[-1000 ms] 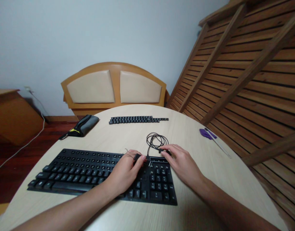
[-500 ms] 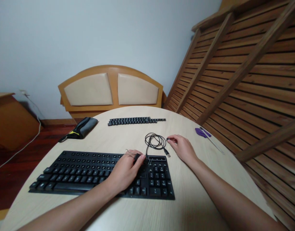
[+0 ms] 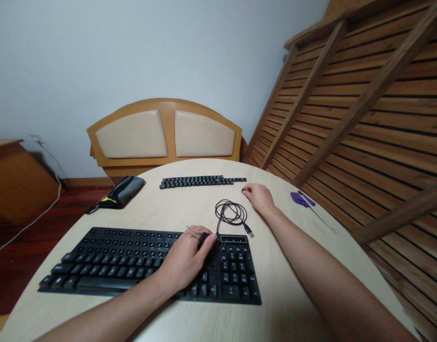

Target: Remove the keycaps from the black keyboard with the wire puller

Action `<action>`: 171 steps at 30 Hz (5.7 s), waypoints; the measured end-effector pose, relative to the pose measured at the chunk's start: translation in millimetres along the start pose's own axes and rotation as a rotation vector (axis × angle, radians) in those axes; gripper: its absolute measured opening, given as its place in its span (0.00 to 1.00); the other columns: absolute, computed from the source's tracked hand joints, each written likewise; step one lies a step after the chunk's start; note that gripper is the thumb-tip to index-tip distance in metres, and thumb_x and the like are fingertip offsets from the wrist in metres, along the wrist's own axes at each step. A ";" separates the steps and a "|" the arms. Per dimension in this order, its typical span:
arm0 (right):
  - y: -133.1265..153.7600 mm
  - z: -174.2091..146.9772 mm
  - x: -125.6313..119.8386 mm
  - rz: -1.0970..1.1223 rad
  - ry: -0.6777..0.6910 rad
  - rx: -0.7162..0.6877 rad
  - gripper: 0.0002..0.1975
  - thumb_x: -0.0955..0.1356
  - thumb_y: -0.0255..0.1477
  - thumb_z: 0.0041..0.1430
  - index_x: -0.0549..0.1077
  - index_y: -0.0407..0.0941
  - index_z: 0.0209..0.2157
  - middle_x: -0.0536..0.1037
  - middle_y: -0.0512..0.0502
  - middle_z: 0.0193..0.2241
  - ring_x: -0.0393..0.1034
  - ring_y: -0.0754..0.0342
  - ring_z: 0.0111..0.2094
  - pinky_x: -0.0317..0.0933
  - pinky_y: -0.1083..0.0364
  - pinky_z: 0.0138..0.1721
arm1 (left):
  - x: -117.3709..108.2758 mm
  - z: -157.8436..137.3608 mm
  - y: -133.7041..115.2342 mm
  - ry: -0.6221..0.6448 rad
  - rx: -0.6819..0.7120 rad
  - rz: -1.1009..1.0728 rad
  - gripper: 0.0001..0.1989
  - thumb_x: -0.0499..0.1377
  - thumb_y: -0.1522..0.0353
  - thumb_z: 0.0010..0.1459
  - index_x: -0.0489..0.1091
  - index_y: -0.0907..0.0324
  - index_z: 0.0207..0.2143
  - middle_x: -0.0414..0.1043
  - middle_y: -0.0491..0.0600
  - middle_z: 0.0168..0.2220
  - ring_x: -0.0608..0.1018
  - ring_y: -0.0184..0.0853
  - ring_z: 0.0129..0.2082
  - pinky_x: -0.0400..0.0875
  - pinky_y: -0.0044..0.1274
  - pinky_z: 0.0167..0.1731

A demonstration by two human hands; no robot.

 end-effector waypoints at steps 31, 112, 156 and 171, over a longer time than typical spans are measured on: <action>23.1 30.6 21.4 -0.191 -0.041 -0.105 0.15 0.62 0.33 0.67 0.75 0.53 0.52 0.80 0.43 0.43 0.73 0.48 0.43 0.63 0.55 0.40 | 0.2 -0.5 2.6 -0.011 -0.031 -0.002 0.14 0.50 0.61 0.67 0.71 0.57 0.37 0.75 0.52 0.39 0.75 0.41 0.42 0.67 0.35 0.48; 112.0 -176.3 -32.8 0.343 0.451 -0.619 0.12 0.68 0.37 0.58 0.70 0.44 0.40 0.68 0.39 0.59 0.52 0.43 0.64 0.48 0.43 0.63 | 15.5 4.8 -28.0 0.064 0.095 0.005 0.15 0.47 0.66 0.67 0.69 0.59 0.31 0.73 0.50 0.33 0.74 0.39 0.38 0.67 0.32 0.44; 108.2 -179.8 -37.4 0.339 0.260 -0.544 0.09 0.66 0.27 0.60 0.78 0.43 0.39 0.77 0.40 0.51 0.70 0.45 0.55 0.63 0.42 0.58 | 20.3 6.2 -12.9 0.074 0.002 -0.060 0.18 0.48 0.62 0.67 0.69 0.58 0.27 0.74 0.50 0.31 0.76 0.37 0.36 0.70 0.28 0.41; 103.6 -172.2 -41.8 0.400 0.283 -0.478 0.07 0.64 0.26 0.64 0.73 0.47 0.34 0.81 0.47 0.39 0.75 0.48 0.48 0.68 0.49 0.51 | 14.4 7.4 -15.9 0.056 -0.003 -0.175 0.22 0.47 0.60 0.67 0.68 0.57 0.22 0.74 0.49 0.32 0.75 0.36 0.35 0.69 0.27 0.40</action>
Point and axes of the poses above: each hand's wrist, its own z-axis towards the middle knuckle, its own x-axis out of the palm, y = z × x, the point moved 10 cm from there along z, towards the middle knuckle
